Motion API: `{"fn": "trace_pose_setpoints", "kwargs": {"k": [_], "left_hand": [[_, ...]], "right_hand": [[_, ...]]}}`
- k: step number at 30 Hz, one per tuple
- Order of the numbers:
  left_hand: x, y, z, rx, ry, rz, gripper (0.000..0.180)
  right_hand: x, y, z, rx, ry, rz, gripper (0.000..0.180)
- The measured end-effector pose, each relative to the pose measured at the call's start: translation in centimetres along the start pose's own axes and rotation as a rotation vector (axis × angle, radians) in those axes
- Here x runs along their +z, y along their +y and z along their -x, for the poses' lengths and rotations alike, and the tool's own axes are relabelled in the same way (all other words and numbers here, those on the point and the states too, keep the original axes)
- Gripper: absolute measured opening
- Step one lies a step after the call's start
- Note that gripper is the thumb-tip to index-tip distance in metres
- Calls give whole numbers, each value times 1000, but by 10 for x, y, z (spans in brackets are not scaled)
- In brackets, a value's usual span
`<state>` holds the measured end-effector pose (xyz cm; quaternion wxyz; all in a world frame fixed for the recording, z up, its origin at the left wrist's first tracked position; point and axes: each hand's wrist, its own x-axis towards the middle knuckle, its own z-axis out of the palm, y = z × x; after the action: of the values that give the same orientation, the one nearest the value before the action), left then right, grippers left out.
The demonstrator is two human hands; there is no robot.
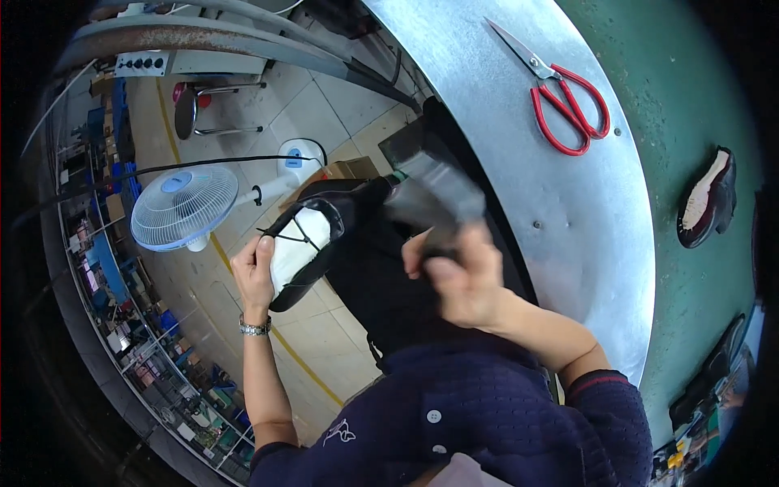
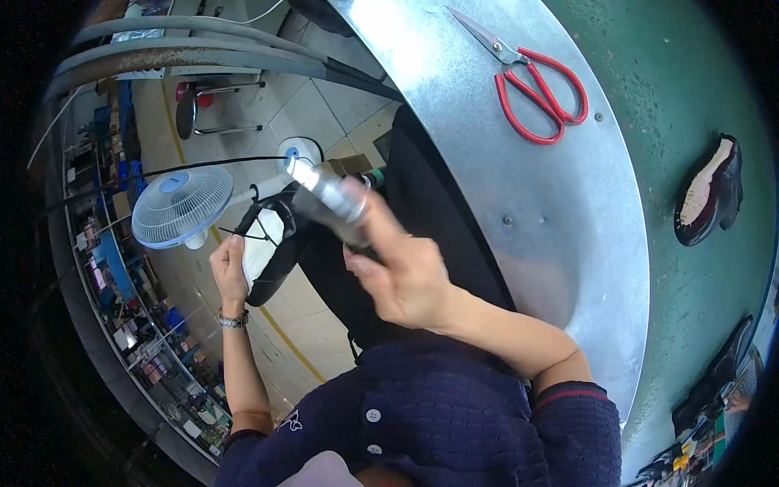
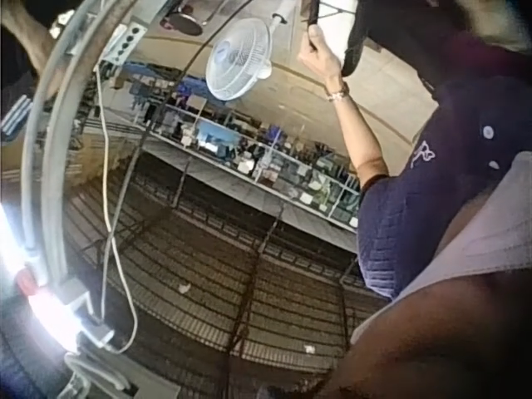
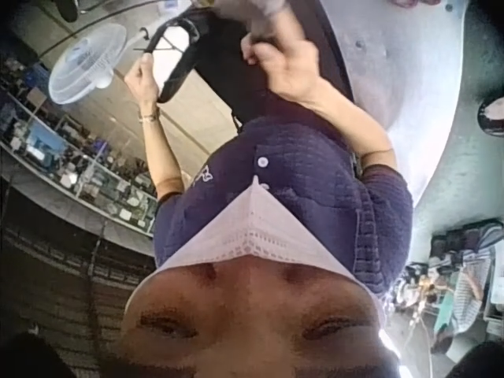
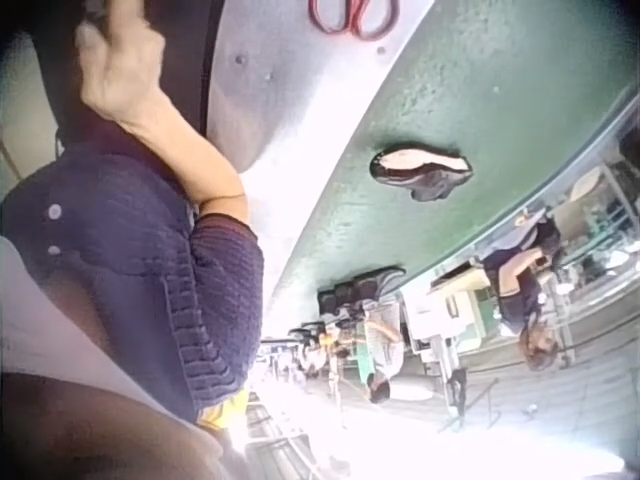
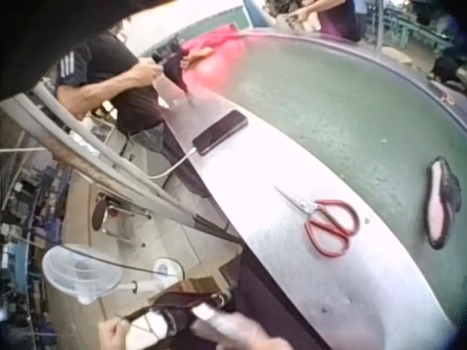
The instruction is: Trimming excess material and inspecting a black boot during shoe manufacturing.
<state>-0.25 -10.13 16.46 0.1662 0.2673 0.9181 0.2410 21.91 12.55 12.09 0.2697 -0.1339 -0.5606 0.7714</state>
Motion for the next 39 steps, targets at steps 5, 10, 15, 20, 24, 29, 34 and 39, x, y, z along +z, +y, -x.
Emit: {"fn": "trace_pose_setpoints", "kwargs": {"k": [5,10,15,20,24,29,34,39], "left_hand": [[-5,-4,-15,48,-3,-62,42],[-16,-10,-38,143,-77,-133,37],[-18,-5,-60,225,-104,-114,31],[-21,-7,-53,202,-111,-123,31],[-18,3,-68,217,-142,-120,33],[-22,1,-75,252,-153,-130,32],[-22,5,-72,228,-141,-139,31],[-20,6,-77,260,-167,-155,32]], "right_hand": [[-5,-3,-15,86,-387,596,65],[-24,-32,-40,143,-58,133,63],[-5,-13,-43,233,-481,545,54],[-18,-42,-66,103,-285,368,54],[-13,-13,-61,225,-235,133,49],[-31,-37,-108,276,-669,575,46],[-26,-35,-94,460,-374,214,46],[-22,-27,-102,299,-707,581,43]]}}
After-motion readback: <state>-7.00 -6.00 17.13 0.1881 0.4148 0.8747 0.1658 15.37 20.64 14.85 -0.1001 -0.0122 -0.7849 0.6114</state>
